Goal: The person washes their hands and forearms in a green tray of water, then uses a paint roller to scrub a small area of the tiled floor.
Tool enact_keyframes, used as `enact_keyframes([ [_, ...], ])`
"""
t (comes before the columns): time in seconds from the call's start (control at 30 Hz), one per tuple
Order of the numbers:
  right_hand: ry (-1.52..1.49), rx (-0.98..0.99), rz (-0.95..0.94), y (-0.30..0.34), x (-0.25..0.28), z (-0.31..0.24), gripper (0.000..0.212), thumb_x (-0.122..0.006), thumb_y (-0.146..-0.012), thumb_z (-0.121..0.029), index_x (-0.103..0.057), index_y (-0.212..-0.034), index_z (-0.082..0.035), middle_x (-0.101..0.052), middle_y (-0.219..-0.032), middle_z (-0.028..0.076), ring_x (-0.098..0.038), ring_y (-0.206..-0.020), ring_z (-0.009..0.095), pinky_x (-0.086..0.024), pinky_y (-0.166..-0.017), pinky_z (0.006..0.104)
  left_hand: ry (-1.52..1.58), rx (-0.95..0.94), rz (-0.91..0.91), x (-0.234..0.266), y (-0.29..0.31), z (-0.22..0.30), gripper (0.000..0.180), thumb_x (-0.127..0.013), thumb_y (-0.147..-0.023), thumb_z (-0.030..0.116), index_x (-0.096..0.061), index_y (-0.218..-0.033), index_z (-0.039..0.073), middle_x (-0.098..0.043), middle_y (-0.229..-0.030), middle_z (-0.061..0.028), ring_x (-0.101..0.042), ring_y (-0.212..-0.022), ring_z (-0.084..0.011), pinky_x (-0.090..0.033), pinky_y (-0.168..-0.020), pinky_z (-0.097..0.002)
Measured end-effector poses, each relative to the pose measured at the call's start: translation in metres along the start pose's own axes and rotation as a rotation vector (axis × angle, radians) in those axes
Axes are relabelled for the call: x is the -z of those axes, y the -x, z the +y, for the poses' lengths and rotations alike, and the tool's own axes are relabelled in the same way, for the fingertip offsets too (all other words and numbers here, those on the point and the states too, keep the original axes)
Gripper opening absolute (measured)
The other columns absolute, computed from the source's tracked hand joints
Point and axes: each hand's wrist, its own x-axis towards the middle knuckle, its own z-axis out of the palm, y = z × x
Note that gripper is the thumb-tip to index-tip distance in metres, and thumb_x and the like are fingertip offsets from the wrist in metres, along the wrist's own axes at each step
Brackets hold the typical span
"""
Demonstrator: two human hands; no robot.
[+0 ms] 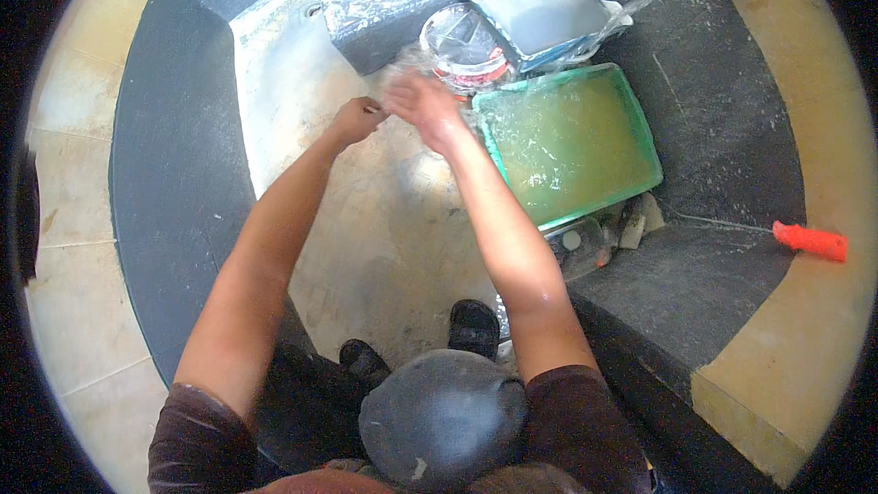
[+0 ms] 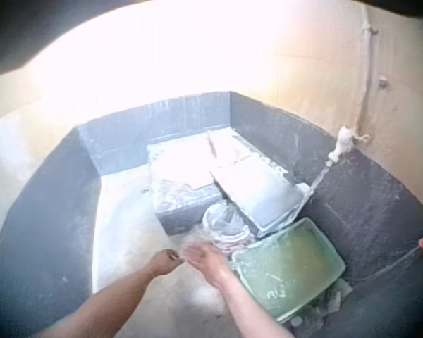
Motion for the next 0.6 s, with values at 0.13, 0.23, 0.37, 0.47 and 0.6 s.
enact_keyframes([
  [0.13,0.716,0.355,0.019,-0.006,-0.036,-0.03,0.04,-0.061,-0.102,-0.034,-0.072,-0.118,0.001,-0.074,-0.115,0.017,-0.068,-0.109,0.023,-0.05,-0.097,0.0343,-0.174,0.17,0.286,0.018,-0.022,-0.004,0.062,-0.071,-0.086,0.059,-0.074,-0.103,0.0,-0.075,-0.097,-0.02,-0.072,-0.095,-0.0349,-0.056,-0.089,-0.0435],
  [0.23,0.918,0.216,0.233,0.029,0.068,-0.043,0.038,-0.065,-0.1,-0.038,-0.075,-0.108,-0.002,-0.073,-0.096,0.005,-0.065,-0.088,0.013,-0.052,-0.081,0.0299,0.03,0.395,0.045,0.063,0.011,0.067,0.063,-0.072,-0.084,0.062,-0.074,-0.099,0.001,-0.075,-0.099,-0.0187,-0.072,-0.096,-0.0314,-0.056,-0.089,-0.0431],
  [0.37,0.951,0.095,0.762,0.049,0.267,0.006,0.034,-0.067,-0.091,-0.033,-0.07,-0.084,0.0,-0.064,-0.072,0.003,-0.057,-0.067,0.015,-0.045,-0.064,0.0328,-0.325,0.391,0.124,0.12,0.041,0.045,0.066,-0.075,-0.078,0.067,-0.074,-0.092,0.002,-0.074,-0.098,-0.0181,-0.071,-0.096,-0.0304,-0.056,-0.089,-0.0426],
  [0.47,0.395,-0.041,0.933,0.034,0.354,0.06,0.036,-0.061,-0.097,-0.033,-0.067,-0.105,0.001,-0.066,-0.097,0.011,-0.061,-0.086,0.019,-0.051,-0.076,0.0368,-0.558,0.26,-0.066,0.142,0.045,-0.033,0.065,-0.074,-0.079,0.065,-0.075,-0.097,0.002,-0.075,-0.102,-0.0188,-0.07,-0.101,-0.0335,-0.055,-0.092,-0.0437],
  [0.6,0.389,0.164,0.739,0.019,0.368,0.051,0.028,-0.055,-0.101,-0.026,-0.063,-0.115,-0.003,-0.064,-0.109,0.012,-0.061,-0.097,0.025,-0.055,-0.089,0.0449,-0.762,0.205,-0.272,0.109,0.04,-0.029,0.058,-0.074,-0.085,0.053,-0.073,-0.113,0.003,-0.073,-0.113,-0.0192,-0.067,-0.112,-0.0349,-0.053,-0.097,-0.0439],
])
